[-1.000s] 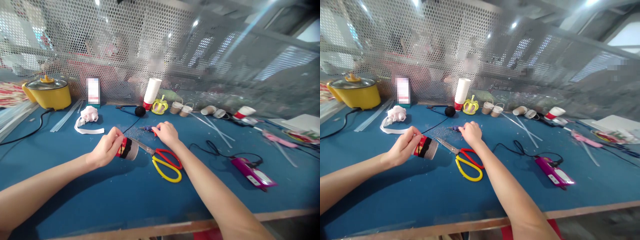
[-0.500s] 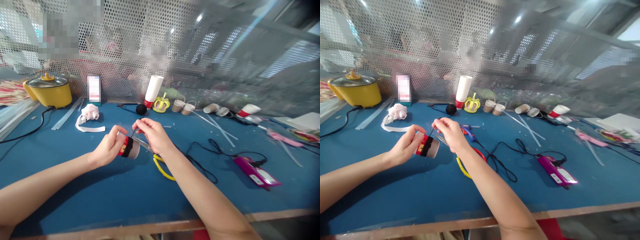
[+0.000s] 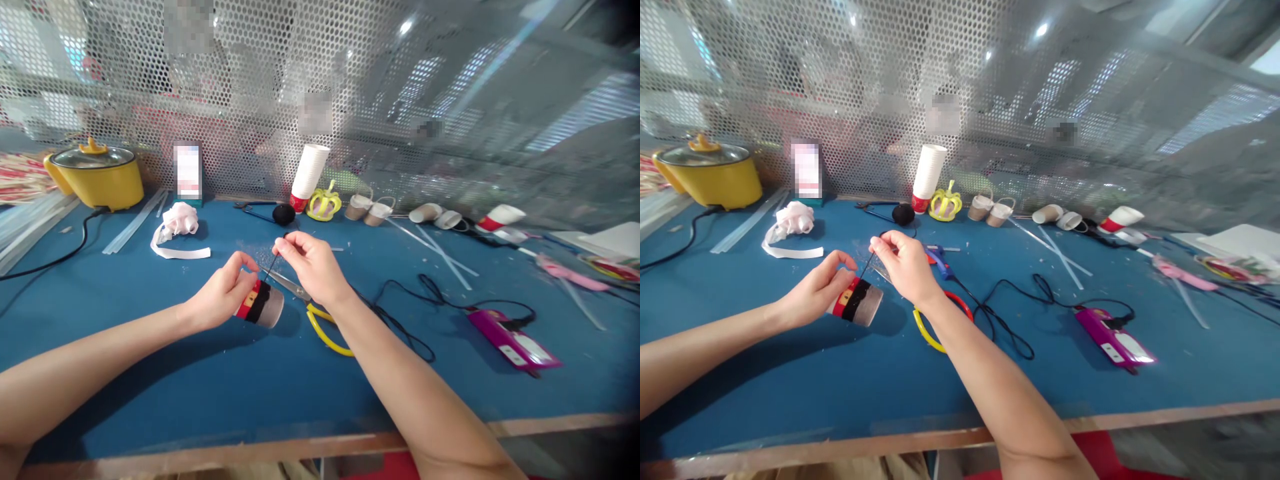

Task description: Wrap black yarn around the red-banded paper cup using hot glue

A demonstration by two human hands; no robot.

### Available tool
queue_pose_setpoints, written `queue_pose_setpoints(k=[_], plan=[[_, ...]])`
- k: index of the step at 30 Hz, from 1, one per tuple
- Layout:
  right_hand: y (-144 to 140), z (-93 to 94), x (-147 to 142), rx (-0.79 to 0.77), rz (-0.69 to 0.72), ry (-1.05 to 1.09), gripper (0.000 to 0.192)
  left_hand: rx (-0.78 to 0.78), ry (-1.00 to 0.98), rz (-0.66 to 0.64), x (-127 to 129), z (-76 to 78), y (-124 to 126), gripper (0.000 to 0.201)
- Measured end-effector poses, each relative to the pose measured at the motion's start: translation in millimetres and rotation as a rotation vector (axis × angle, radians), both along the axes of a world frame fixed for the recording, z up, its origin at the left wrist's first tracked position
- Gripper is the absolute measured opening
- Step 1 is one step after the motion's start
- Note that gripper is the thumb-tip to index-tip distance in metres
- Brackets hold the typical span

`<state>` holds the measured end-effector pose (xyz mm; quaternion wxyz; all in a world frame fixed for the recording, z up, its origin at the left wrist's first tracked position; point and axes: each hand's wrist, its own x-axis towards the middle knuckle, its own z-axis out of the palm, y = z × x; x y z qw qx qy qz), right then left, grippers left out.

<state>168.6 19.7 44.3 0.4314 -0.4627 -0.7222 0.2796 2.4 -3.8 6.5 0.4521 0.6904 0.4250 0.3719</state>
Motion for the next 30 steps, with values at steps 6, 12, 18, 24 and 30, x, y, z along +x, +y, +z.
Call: queue_pose_setpoints(k=[6, 12, 18, 24, 30], plan=[[4.9, -6.5, -0.7, -0.012, 0.007, -0.054, 0.022, 0.108, -0.01, -0.068, -1.5, 0.4, -7.8, 0.011], [3.5, -6.2, -1.9, -0.036, 0.01, -0.112, 0.022, 0.155, -0.014, -0.081, -2.4, 2.3, -11.1, 0.01], [4.1, -9.4, -3.8, -0.074, 0.037, -0.149, 0.023, 0.196, -0.035, -0.069, -3.5, 3.0, -13.5, 0.012], [2.3, -9.8, -7.8, -0.141, 0.034, -0.181, 0.021, 0.234, -0.038, -0.086, -5.7, 2.1, -14.0, 0.014], [1.4, -11.3, -9.5, -0.195, 0.062, -0.175, 0.024, 0.299, -0.041, -0.094, -6.8, 2.2, -15.0, 0.012]])
